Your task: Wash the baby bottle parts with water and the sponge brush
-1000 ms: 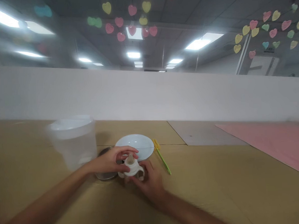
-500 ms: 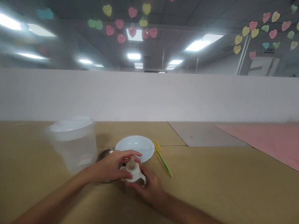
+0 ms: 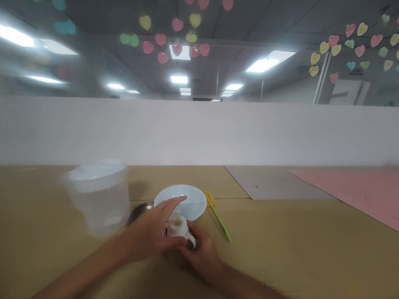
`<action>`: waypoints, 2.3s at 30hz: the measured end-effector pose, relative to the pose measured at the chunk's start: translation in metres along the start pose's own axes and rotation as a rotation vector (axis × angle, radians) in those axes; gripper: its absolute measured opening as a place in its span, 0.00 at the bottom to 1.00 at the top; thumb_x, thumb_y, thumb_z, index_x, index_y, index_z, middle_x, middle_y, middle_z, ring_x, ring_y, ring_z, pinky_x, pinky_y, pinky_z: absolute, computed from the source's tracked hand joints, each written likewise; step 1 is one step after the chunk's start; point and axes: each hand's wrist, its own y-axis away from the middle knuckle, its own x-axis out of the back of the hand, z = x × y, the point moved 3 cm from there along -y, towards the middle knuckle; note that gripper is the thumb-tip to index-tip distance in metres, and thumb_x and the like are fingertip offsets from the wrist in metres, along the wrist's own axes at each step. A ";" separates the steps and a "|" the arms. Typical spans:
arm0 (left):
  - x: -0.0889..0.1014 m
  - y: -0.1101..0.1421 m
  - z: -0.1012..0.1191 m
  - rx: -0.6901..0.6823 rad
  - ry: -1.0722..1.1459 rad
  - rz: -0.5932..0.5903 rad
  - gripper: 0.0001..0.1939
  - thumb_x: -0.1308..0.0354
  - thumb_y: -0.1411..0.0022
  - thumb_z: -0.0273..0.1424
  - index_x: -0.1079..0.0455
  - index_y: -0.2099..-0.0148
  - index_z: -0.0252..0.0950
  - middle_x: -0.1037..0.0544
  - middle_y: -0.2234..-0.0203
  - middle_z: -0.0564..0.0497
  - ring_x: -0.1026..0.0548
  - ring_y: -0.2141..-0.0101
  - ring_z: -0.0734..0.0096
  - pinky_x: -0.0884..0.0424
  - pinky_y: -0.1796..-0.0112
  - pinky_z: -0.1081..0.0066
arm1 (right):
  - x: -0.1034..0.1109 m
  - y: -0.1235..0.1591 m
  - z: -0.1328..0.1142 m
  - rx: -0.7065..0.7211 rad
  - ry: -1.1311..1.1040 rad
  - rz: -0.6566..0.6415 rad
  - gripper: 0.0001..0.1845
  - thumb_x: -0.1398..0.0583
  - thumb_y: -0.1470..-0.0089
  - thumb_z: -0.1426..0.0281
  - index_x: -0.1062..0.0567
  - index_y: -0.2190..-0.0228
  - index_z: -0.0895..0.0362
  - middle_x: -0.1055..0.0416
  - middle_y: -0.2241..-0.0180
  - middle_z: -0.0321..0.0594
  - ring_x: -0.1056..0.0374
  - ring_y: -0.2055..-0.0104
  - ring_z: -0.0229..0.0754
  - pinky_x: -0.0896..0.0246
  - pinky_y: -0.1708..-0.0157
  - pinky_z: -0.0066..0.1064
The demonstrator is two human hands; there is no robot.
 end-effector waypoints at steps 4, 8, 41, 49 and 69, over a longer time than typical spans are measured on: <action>-0.001 -0.003 -0.008 0.099 -0.038 -0.067 0.36 0.50 0.47 0.50 0.52 0.40 0.44 0.26 0.68 0.51 0.29 0.66 0.60 0.36 0.67 0.67 | 0.000 0.001 0.002 0.037 0.022 0.001 0.27 0.38 0.57 0.59 0.31 0.55 0.55 0.26 0.60 0.41 0.29 0.62 0.47 0.33 0.62 0.33; 0.001 -0.005 -0.012 0.084 -0.076 0.006 0.33 0.51 0.47 0.51 0.47 0.42 0.44 0.27 0.64 0.49 0.30 0.63 0.59 0.37 0.64 0.66 | 0.001 0.000 0.001 0.013 0.025 -0.017 0.26 0.38 0.56 0.58 0.30 0.55 0.56 0.25 0.64 0.41 0.29 0.65 0.45 0.33 0.65 0.31; 0.001 -0.018 -0.018 0.196 1.063 0.170 0.31 0.36 0.56 0.31 0.42 0.49 0.36 0.29 0.58 0.47 0.27 0.62 0.66 0.29 0.62 0.67 | -0.002 0.001 0.012 0.111 0.140 0.017 0.30 0.41 0.54 0.54 0.32 0.52 0.56 0.27 0.58 0.47 0.30 0.58 0.48 0.33 0.59 0.36; 0.030 -0.032 -0.029 0.174 1.073 0.511 0.31 0.36 0.57 0.32 0.40 0.50 0.34 0.28 0.57 0.46 0.27 0.60 0.64 0.31 0.56 0.64 | -0.002 0.001 0.015 0.109 0.121 0.021 0.30 0.39 0.55 0.57 0.33 0.51 0.56 0.30 0.55 0.47 0.32 0.54 0.48 0.34 0.56 0.36; -0.050 -0.050 -0.083 0.125 0.766 0.247 0.25 0.38 0.56 0.27 0.37 0.53 0.35 0.29 0.58 0.47 0.29 0.60 0.69 0.33 0.55 0.65 | -0.003 0.001 0.019 0.101 0.179 0.012 0.30 0.41 0.53 0.55 0.33 0.50 0.55 0.28 0.57 0.46 0.31 0.57 0.48 0.34 0.59 0.37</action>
